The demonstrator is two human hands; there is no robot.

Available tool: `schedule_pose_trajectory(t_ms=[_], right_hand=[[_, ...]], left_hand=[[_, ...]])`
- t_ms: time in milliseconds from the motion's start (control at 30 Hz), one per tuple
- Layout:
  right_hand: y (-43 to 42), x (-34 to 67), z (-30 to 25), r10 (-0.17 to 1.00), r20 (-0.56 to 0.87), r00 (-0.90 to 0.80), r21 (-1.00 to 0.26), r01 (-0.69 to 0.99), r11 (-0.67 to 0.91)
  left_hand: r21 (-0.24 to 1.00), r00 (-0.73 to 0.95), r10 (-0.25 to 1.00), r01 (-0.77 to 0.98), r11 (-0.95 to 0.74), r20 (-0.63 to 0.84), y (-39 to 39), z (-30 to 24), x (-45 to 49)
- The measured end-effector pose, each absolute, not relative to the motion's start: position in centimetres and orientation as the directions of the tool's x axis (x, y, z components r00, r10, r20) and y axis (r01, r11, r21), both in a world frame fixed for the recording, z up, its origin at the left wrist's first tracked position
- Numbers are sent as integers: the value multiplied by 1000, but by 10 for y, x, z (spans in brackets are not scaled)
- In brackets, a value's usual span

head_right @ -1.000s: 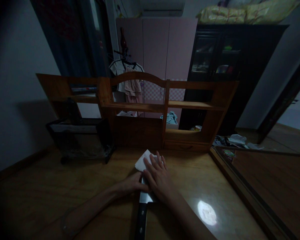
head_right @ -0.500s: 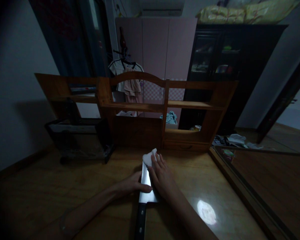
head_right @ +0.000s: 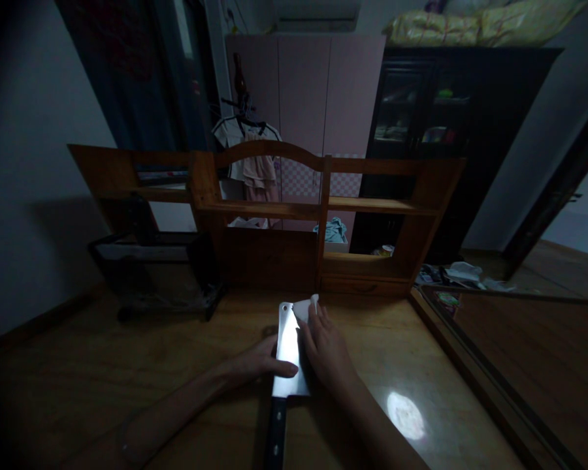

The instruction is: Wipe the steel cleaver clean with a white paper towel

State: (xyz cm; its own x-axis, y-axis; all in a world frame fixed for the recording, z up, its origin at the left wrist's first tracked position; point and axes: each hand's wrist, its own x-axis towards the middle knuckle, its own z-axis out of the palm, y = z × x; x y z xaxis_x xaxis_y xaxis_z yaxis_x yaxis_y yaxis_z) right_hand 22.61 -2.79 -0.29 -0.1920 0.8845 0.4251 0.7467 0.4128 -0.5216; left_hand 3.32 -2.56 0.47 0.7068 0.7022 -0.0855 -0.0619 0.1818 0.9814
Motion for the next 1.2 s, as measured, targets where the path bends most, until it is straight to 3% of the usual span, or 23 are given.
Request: schedule_pose_trajectory(t_ms=[267, 400, 600, 1200], right_hand=[[-25, 223, -1, 866, 400, -300, -445, 762, 470], [-32, 215, 11, 834, 369, -410, -446, 709, 546], [-43, 211, 24, 797, 312, -517, -453, 657, 603], [-30, 223, 4, 871, 392, -296, -428, 780, 457]], left_hand=[[985, 732, 677, -50, 163, -75, -23, 7, 33], [994, 728, 685, -59, 91, -20, -23, 7, 34], [999, 692, 720, 36, 39, -53, -23, 5, 35], [986, 725, 685, -49, 158, -73, -24, 4, 34]])
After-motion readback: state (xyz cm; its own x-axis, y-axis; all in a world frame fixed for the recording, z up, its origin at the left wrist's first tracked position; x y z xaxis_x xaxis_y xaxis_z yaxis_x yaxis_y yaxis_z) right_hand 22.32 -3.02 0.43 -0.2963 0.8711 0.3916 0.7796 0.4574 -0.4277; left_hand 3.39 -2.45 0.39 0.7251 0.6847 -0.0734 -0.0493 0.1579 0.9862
